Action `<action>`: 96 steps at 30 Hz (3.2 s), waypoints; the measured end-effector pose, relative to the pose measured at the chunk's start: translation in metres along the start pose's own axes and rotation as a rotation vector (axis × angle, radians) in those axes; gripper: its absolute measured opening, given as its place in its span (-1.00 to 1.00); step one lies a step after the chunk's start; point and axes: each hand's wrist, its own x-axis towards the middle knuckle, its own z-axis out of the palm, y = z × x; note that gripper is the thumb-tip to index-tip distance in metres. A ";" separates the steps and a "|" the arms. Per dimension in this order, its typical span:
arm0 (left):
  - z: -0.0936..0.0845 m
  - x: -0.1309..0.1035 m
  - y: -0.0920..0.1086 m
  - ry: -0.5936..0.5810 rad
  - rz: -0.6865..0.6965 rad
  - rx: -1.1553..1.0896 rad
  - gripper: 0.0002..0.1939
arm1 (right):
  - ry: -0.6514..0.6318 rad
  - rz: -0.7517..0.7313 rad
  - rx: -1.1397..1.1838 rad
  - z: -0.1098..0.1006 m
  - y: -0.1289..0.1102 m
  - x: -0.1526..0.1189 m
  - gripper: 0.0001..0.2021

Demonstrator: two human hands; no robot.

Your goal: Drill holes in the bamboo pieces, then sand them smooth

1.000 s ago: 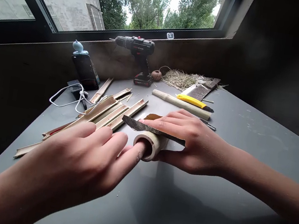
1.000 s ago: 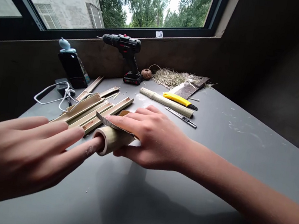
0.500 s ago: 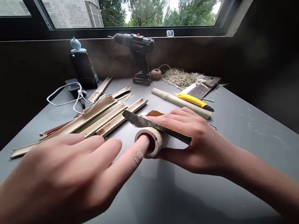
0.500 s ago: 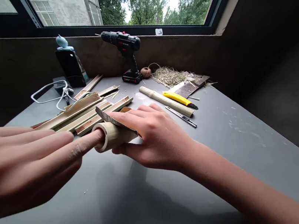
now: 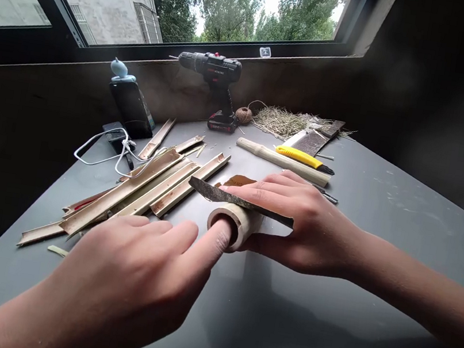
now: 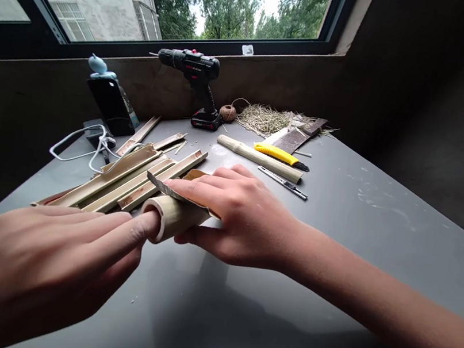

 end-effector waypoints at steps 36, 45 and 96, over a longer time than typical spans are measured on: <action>0.019 0.003 -0.022 -0.036 0.056 0.028 -0.84 | 0.164 -0.020 -0.071 0.012 0.008 -0.009 -0.65; 0.045 0.006 -0.087 -0.133 -0.135 -0.855 -0.66 | 0.231 -0.021 -0.072 0.017 0.016 -0.012 -0.61; 0.035 0.061 -0.005 -0.238 -0.727 -0.848 -0.91 | 0.442 -0.038 -0.400 0.022 0.020 -0.015 -0.68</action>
